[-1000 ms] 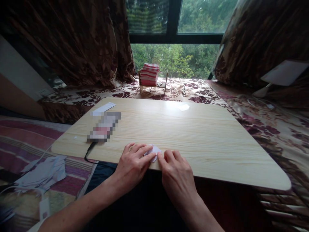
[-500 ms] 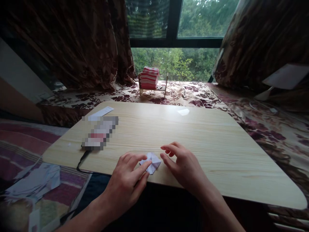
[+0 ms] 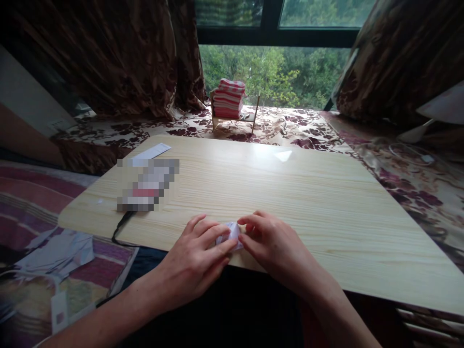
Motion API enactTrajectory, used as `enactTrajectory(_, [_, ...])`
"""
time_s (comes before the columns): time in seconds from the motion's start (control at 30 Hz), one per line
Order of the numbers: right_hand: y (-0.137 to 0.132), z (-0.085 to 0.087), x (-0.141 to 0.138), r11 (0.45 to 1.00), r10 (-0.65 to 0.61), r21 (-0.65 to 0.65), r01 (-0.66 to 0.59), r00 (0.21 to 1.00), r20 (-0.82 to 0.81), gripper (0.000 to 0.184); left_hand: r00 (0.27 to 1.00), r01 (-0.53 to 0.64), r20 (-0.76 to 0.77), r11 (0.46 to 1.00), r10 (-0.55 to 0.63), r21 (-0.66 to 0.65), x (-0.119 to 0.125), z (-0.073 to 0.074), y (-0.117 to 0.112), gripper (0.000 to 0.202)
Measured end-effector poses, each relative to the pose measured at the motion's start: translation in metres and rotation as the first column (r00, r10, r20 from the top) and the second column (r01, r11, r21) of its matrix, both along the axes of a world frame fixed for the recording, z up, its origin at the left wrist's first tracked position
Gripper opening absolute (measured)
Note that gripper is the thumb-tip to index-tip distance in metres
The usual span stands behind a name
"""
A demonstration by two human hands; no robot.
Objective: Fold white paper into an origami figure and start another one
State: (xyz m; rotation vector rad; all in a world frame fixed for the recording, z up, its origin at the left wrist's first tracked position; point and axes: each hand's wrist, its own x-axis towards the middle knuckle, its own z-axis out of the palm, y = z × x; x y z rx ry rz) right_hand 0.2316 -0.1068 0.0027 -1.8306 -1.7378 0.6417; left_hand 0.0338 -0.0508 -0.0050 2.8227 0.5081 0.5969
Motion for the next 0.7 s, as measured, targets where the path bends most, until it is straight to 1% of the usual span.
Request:
enactTrajectory(0.17, [0.0, -0.001, -0.003, 1.0, -0.018, -0.023, 0.019, 1.0, 0.022, 0.019, 0.982, -0.124, 0.139, 0.992, 0.124, -0.01, -0.008, 0.003, -0.024, 0.033])
enactTrajectory(0.23, [-0.002, -0.002, -0.003, 1.0, -0.023, -0.019, 0.023, 1.0, 0.002, 0.018, 0.98, -0.134, 0.142, 0.99, 0.138, -0.033, -0.008, 0.001, -0.032, 0.035])
enactTrajectory(0.3, [-0.003, -0.003, -0.003, 0.999, -0.028, -0.019, 0.028, 0.999, -0.02, 0.017, 0.985, -0.129, 0.111, 0.99, 0.135, -0.061, -0.006, -0.002, -0.036, 0.039])
enactTrajectory(0.47, [-0.004, -0.002, -0.001, 0.999, -0.044, -0.03, 0.043, 0.998, -0.035, 0.022, 0.991, -0.111, 0.062, 0.991, 0.115, -0.07, -0.004, -0.009, -0.03, 0.04])
enactTrajectory(0.53, [-0.003, 0.0, -0.002, 0.998, -0.046, -0.035, 0.045, 0.998, -0.04, 0.024, 0.995, -0.081, 0.051, 0.994, 0.084, -0.068, -0.007, -0.01, -0.025, 0.039])
enactTrajectory(0.7, [-0.006, 0.002, -0.003, 0.999, -0.029, -0.037, 0.027, 0.997, -0.065, 0.02, 1.0, -0.001, 0.01, 0.998, 0.001, -0.067, -0.013, -0.008, -0.018, 0.039])
